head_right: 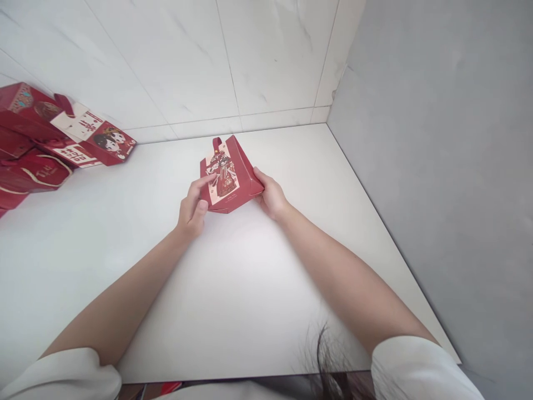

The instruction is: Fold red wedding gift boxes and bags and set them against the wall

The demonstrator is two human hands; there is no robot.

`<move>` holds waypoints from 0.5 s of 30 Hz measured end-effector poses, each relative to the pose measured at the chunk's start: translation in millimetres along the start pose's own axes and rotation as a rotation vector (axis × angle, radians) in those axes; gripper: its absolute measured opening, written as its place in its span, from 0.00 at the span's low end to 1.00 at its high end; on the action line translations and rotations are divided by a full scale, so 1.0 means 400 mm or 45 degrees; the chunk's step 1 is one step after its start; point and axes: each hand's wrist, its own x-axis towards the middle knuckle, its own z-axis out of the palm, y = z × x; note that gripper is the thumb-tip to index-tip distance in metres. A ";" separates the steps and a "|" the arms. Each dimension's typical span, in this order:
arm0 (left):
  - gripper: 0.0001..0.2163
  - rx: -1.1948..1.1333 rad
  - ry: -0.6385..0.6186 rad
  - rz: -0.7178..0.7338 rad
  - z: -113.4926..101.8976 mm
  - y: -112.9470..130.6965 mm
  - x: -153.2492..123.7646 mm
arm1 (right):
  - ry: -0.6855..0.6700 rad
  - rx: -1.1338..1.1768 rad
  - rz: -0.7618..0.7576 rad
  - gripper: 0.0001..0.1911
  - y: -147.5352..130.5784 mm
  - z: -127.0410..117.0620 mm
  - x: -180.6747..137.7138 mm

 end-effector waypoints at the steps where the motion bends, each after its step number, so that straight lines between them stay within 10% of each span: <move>1: 0.31 -0.013 0.019 -0.005 0.002 -0.003 0.000 | -0.009 -0.007 -0.004 0.17 0.000 0.000 0.001; 10: 0.41 0.049 0.280 -0.243 0.018 -0.029 0.010 | -0.061 -0.079 -0.124 0.18 0.005 -0.004 0.001; 15: 0.26 0.014 0.038 -0.452 0.011 -0.024 0.010 | -0.045 -0.056 -0.110 0.18 0.000 0.008 -0.010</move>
